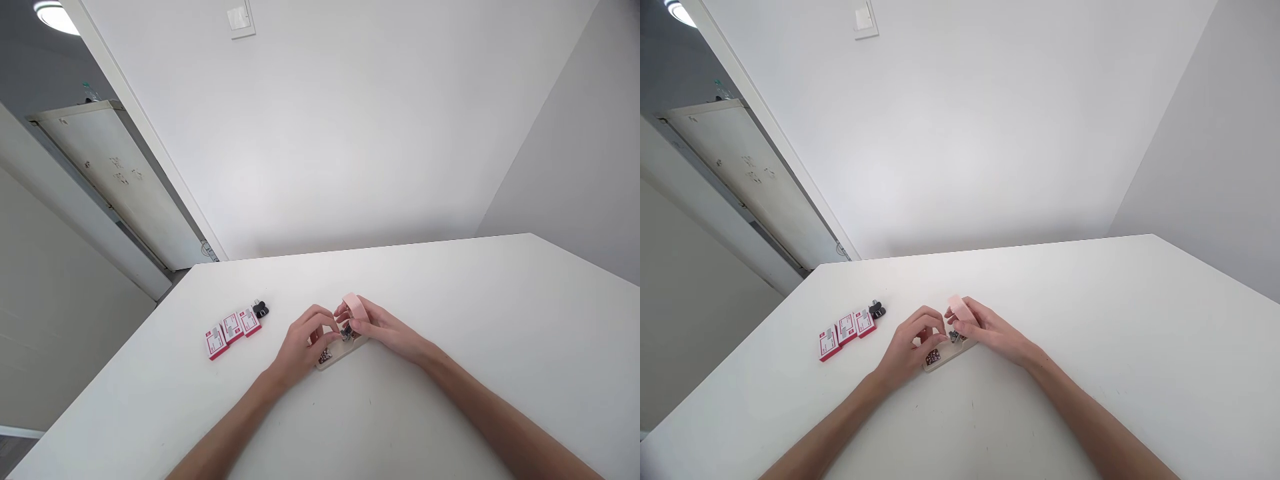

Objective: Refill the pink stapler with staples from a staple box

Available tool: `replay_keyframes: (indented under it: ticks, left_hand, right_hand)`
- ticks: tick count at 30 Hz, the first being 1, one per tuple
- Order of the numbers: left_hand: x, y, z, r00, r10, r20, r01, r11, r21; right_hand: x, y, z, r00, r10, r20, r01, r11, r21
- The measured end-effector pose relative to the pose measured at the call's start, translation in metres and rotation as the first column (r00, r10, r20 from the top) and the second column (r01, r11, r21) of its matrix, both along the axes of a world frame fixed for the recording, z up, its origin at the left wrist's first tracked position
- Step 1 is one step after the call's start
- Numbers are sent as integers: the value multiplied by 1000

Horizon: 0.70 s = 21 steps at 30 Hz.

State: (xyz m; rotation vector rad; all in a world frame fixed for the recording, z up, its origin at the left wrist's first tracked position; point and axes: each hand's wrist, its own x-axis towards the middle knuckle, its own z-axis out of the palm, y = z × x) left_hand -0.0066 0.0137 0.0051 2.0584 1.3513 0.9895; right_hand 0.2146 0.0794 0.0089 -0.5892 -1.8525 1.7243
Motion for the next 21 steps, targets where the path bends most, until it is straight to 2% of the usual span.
replay_keyframes:
  ticks: [3, 7, 12, 16, 21]
  left_hand:
    - [2, 0, 3, 995, 30, 97, -27, 999, -23]
    - [1, 0, 3, 993, 88, 76, -88, 996, -8]
    - [-5, 1, 3, 983, 80, -168, -70, 995, 66]
    - [-13, 2, 8, 940, 28, -339, 15, 992, 124]
    - [-25, 5, 12, 876, -11, -482, 78, 990, 118]
  right_hand:
    - [1, 1, 0, 1000, -12, 13, 12, 1000, -3]
    - [1, 1, -1, 1000, -10, 14, 10, 1000, -14]
    - [2, 0, -1, 1000, -19, 4, 19, 999, -28]
    - [2, 0, 0, 999, -29, -26, 28, 999, -42]
    - [2, 1, -1, 998, -36, -55, 33, 998, -53]
